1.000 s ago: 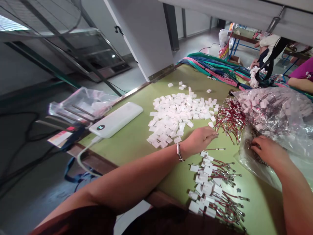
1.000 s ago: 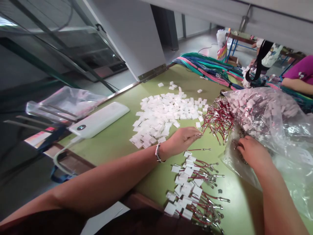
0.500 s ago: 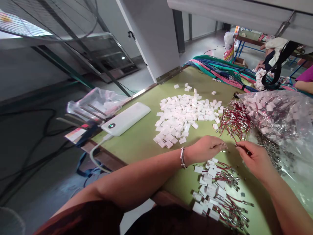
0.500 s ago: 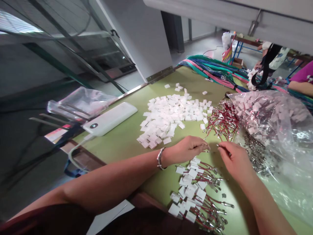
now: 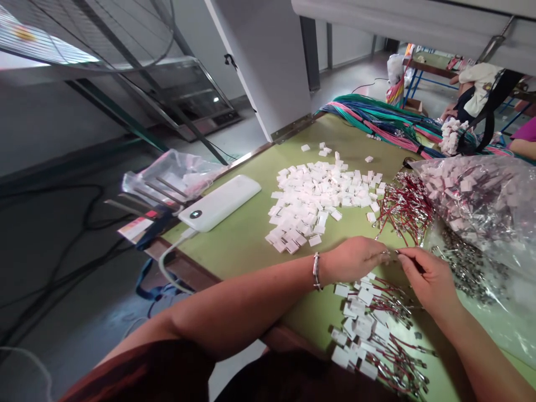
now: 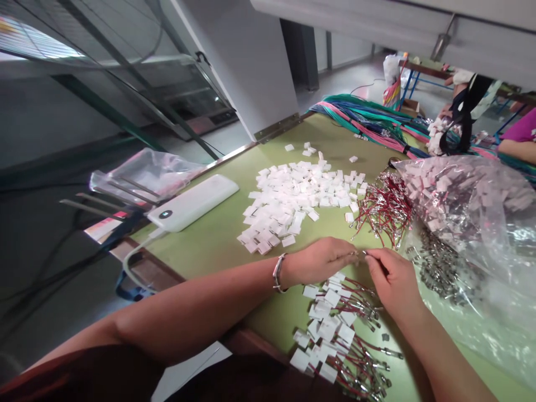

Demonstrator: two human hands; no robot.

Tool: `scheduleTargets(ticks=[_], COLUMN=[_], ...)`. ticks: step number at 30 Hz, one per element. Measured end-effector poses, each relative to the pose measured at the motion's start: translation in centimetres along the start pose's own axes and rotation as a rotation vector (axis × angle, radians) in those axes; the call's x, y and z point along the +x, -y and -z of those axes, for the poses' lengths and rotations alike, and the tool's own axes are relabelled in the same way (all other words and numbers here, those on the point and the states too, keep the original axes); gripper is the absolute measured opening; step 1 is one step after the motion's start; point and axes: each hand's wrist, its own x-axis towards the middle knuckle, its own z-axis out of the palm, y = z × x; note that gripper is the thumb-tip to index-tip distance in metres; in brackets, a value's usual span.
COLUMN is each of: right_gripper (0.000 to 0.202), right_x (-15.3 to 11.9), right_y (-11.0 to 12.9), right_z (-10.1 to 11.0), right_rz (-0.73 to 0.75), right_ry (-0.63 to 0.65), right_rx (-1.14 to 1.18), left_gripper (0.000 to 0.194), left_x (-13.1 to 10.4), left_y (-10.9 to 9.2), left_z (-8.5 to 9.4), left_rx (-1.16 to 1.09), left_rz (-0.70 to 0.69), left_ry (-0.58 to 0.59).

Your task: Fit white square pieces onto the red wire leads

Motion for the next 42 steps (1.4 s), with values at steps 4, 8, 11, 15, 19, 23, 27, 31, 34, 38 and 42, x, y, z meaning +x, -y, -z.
scheduleTargets(ticks=[4, 8, 11, 15, 19, 23, 27, 31, 34, 38, 42], right_gripper=[0.018, 0.020, 0.022, 0.023, 0.023, 0.027, 0.030, 0.032, 0.020, 0.017, 0.014], right_x=[-0.1, -0.2, -0.3, -0.3, 0.1, 0.0, 0.1, 0.9, 1.1, 1.0, 1.0], right_y=[-0.3, -0.1, 0.5, 0.8, -0.2, -0.9, -1.7, -4.2, -6.0, -6.5, -6.4], right_z=[0.3, 0.8, 0.9, 0.8, 0.6, -0.3, 1.4, 6.5, 8.7, 6.9, 4.7], right_rz=[0.066, 0.038, -0.063, -0.192, -0.155, -0.064, -0.108, -0.399, -0.442, -0.391, -0.369], right_ry=[0.091, 0.251, 0.353, 0.335, 0.268, 0.214, 0.133, 0.087, 0.152, 0.259, 0.267], right_rx=[-0.009, -0.008, 0.018, 0.098, 0.022, -0.179, -0.251, -0.346, -0.450, -0.615, -0.762], left_gripper=[0.037, 0.017, 0.010, 0.011, 0.020, 0.030, 0.032, 0.031, 0.030, 0.019, 0.021], left_x=[0.1, 0.0, -0.2, -0.2, 0.0, 0.1, 0.4, 0.6, 1.0, 1.9, 2.5], left_y=[-0.2, -0.7, -0.9, -0.8, -0.6, 0.5, 1.8, 1.7, 1.3, 1.3, 1.7], left_z=[0.2, 0.1, -0.2, -0.2, 1.2, 2.4, 1.8, 0.5, 0.1, 0.0, -0.1], left_rx=[0.132, 0.407, 0.558, 0.556, 0.413, 0.168, 0.095, 0.220, 0.275, 0.296, 0.331], left_rz=[-0.011, -0.040, -0.166, -0.241, -0.273, -0.168, 0.042, 0.098, 0.124, 0.104, 0.067], left_ry=[0.023, 0.124, 0.155, 0.116, -0.035, -0.366, -0.365, -0.130, -0.045, -0.085, -0.132])
